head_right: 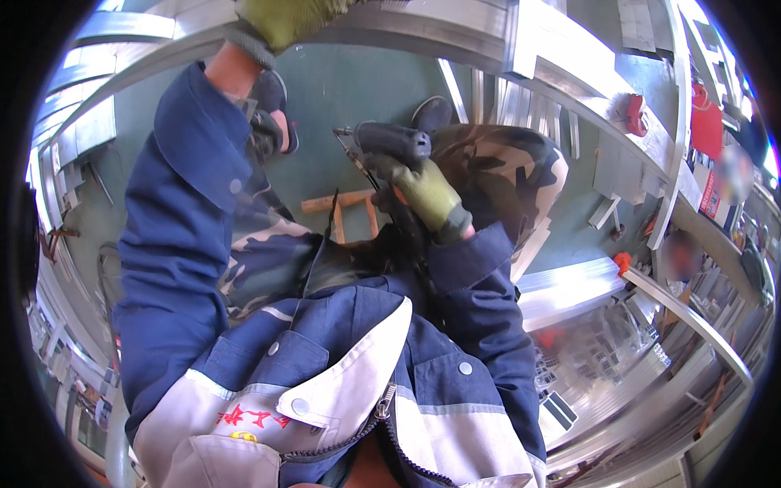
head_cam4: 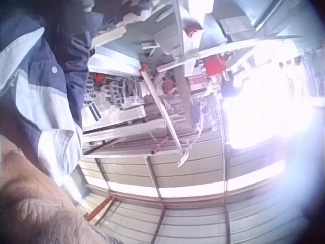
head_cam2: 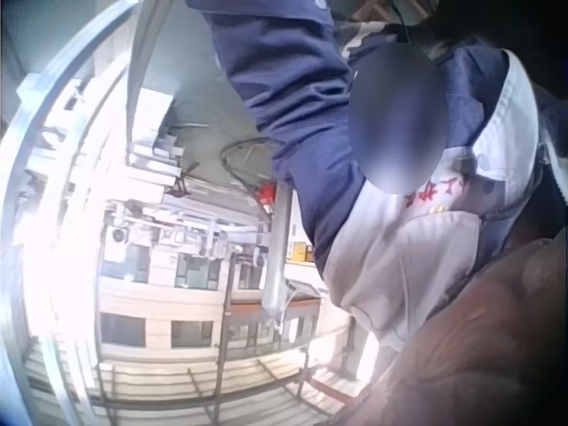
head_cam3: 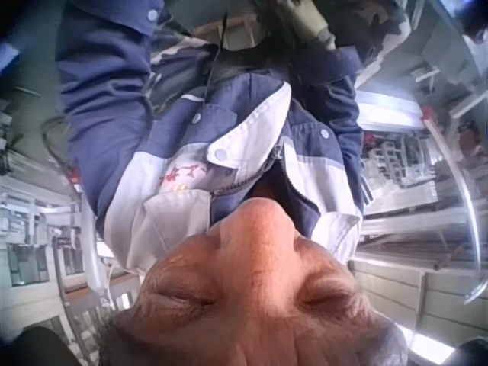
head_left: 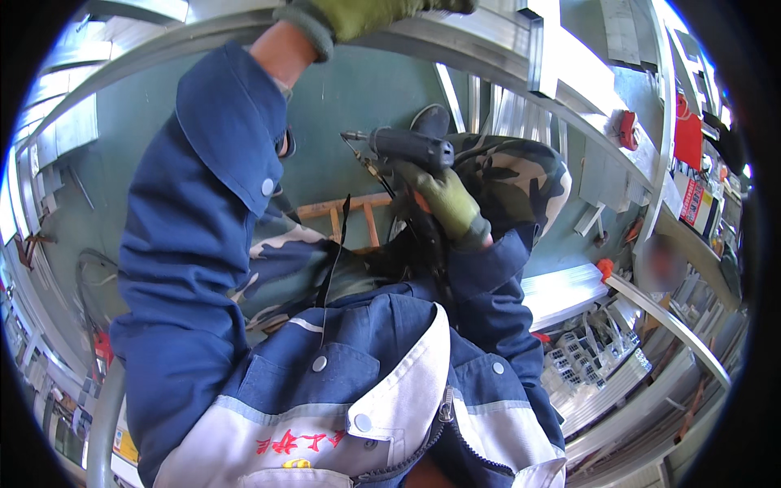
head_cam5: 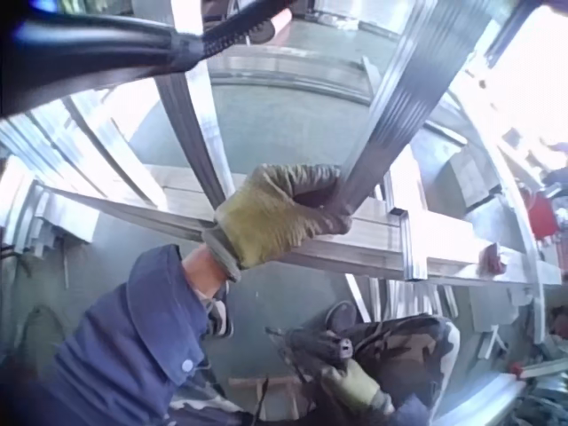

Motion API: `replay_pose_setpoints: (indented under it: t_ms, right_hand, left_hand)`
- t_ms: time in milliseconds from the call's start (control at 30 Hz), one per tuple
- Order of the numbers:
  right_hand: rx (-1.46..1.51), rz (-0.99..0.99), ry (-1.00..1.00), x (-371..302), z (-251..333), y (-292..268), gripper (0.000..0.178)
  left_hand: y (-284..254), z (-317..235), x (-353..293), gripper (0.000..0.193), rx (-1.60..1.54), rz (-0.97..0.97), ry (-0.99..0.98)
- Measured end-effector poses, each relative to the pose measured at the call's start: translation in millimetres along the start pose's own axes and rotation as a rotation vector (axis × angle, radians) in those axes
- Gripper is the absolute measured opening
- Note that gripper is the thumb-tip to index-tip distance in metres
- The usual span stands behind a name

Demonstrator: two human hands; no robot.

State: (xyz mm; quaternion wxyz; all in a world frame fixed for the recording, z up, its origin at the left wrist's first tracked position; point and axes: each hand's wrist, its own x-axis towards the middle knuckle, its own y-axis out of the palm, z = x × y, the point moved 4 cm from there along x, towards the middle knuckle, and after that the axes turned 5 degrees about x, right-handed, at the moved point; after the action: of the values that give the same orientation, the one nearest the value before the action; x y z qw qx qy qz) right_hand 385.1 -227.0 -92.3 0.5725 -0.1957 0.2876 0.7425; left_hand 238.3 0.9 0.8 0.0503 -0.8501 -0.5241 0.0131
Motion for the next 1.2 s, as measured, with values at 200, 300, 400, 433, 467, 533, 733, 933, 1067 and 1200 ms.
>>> replay_pose_setpoints:
  t_ms: [200, 300, 400, 433, 467, 533, 733, 933, 1067, 1200]
  right_hand:
    - [0.128, -0.191, 0.016, -57.9, 42.5, -9.9, 0.038]
    - [0.246, -0.252, -0.046, -98.5, 89.9, -6.2, 0.041]
    - [0.35, -0.382, -0.161, -129.3, 114.2, -10.8, 0.043]
    - [0.341, -0.4, -0.175, -134.0, 123.4, -13.7, 0.043]
    - [0.331, -0.418, -0.189, -138.7, 132.9, -16.8, 0.043]
    - [0.304, -0.407, -0.161, -145.2, 144.8, -26.9, 0.043]
    - [0.385, -0.481, -0.174, -127.6, 156.2, -30.4, 0.045]
    - [0.364, -0.403, -0.201, -110.3, 155.8, -42.8, 0.035]
    - [0.366, -0.317, -0.239, -100.9, 158.3, -41.9, 0.035]
    - [0.374, -0.269, -0.305, -95.7, 157.1, -41.8, 0.035]
  left_hand:
    - [-0.2, 3.3, -1.8, 0.032, -0.084, 0.023, -0.088]
    - [-0.1, 4.0, -0.1, 0.038, 0.073, 0.007, -0.015]
    - [-2.3, 5.6, 2.1, 0.046, 0.23, -0.033, 0.119]
    - [-2.9, 7.4, 1.0, 0.045, 0.171, -0.03, 0.097]
    - [-4.1, 9.3, -0.4, 0.044, 0.112, -0.026, 0.074]
    - [-2.4, 7.5, -2.2, 0.041, 0.048, -0.028, 0.005]
    - [5.1, -4.8, -8.0, 0.04, -0.052, -0.043, -0.023]
    - [2.4, -3.7, -9.3, 0.047, -0.014, -0.036, -0.076]
    - [0.9, -4.8, -9.5, 0.045, 0.024, -0.041, -0.022]
    - [1.0, -6.3, -10.1, 0.046, 0.05, -0.046, -0.034]
